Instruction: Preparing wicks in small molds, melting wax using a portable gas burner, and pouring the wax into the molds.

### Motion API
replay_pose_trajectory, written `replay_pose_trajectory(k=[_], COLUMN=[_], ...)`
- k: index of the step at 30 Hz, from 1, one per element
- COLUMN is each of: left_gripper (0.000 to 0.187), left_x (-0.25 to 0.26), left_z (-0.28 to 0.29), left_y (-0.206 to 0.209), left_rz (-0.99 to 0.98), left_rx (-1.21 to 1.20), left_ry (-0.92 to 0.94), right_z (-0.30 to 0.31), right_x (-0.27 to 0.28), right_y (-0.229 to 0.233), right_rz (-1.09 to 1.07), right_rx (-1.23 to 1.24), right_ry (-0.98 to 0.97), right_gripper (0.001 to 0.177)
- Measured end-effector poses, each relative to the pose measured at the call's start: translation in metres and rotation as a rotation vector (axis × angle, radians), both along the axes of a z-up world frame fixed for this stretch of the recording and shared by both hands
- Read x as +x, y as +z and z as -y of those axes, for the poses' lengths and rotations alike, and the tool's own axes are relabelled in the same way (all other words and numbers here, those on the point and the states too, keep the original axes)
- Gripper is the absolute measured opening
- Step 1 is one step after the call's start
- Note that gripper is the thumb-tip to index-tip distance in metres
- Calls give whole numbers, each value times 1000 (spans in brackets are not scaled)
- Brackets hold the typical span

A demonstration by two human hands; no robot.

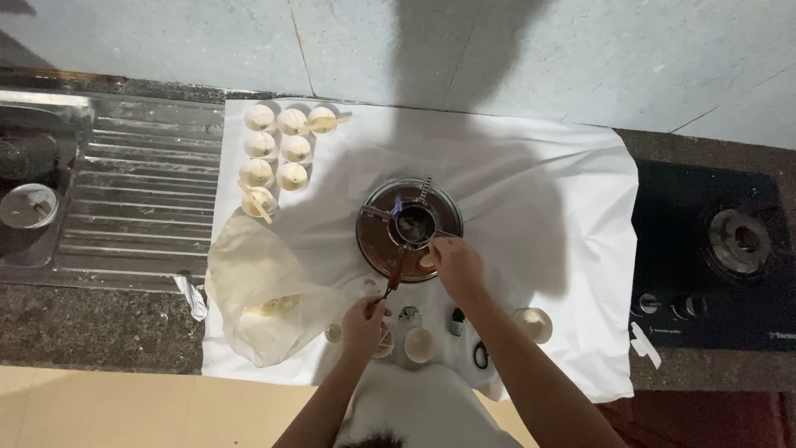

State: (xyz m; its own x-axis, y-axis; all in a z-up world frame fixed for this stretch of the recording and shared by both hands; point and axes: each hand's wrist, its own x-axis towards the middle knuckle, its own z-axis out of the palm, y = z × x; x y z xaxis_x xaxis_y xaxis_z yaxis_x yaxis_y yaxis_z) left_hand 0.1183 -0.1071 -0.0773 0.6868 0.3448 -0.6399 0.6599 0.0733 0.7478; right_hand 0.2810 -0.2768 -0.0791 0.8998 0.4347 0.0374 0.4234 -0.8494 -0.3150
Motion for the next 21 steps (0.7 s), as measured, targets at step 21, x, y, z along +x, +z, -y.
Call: replay_pose_trajectory(k=[21], left_gripper=[33], left_x=[-3], left_z=[-1], left_y=[12], left_rz=[-3], left_rx=[10], left_ry=[27], right_z=[20], right_x=[4], right_y=[-6], right_rz=[24], right_rx=[23], right_ry=[60], right_gripper=[17])
